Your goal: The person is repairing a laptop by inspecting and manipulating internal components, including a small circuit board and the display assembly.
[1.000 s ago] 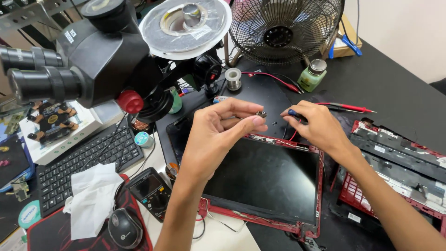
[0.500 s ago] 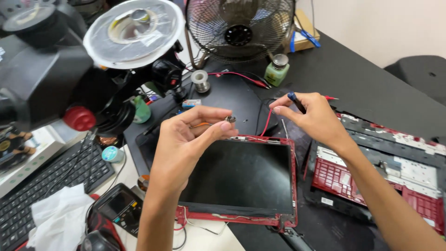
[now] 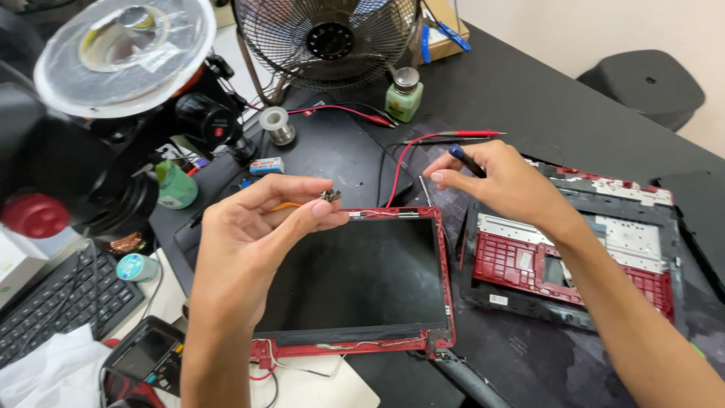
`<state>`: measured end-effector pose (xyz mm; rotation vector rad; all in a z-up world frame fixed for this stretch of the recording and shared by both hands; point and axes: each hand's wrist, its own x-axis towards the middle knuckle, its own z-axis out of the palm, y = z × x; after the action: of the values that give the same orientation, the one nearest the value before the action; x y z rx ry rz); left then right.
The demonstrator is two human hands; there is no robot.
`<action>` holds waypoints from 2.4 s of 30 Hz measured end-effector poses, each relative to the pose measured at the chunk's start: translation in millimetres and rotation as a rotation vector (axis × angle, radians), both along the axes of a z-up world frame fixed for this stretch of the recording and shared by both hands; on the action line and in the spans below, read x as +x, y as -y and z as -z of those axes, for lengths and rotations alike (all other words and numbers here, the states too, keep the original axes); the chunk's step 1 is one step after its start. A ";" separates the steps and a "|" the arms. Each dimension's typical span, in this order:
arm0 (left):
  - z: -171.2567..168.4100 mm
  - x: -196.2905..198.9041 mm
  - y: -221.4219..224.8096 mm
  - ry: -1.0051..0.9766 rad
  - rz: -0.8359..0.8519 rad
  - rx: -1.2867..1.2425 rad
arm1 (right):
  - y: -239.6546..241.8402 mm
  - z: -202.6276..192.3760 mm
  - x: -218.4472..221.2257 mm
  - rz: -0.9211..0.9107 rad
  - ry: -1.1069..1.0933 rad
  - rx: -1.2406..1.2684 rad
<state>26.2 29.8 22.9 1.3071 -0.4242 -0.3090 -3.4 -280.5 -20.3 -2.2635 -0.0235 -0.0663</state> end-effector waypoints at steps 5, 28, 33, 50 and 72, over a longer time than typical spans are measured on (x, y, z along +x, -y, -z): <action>-2.1 -5.7 5.4 -0.016 0.007 0.047 | -5.0 -7.1 -9.6 0.003 -0.032 0.012; -0.7 -13.8 9.9 0.015 0.042 0.023 | -35.4 -40.7 -27.2 -0.119 0.127 0.167; 2.3 -17.1 14.6 -0.011 0.070 -0.007 | -45.7 -42.0 -31.7 -0.015 -0.050 0.299; 12.2 -25.8 32.8 -0.073 0.074 -0.089 | -58.7 -23.2 -31.9 0.098 -0.099 0.521; 2.9 -42.4 29.1 0.033 0.133 -0.068 | -52.9 -14.5 -69.4 -0.125 0.100 0.651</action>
<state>-16.2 0.7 20.0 1.2211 -0.5468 -0.3816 -72.8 -227.6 -5.9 -1.6033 -0.1721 -0.1036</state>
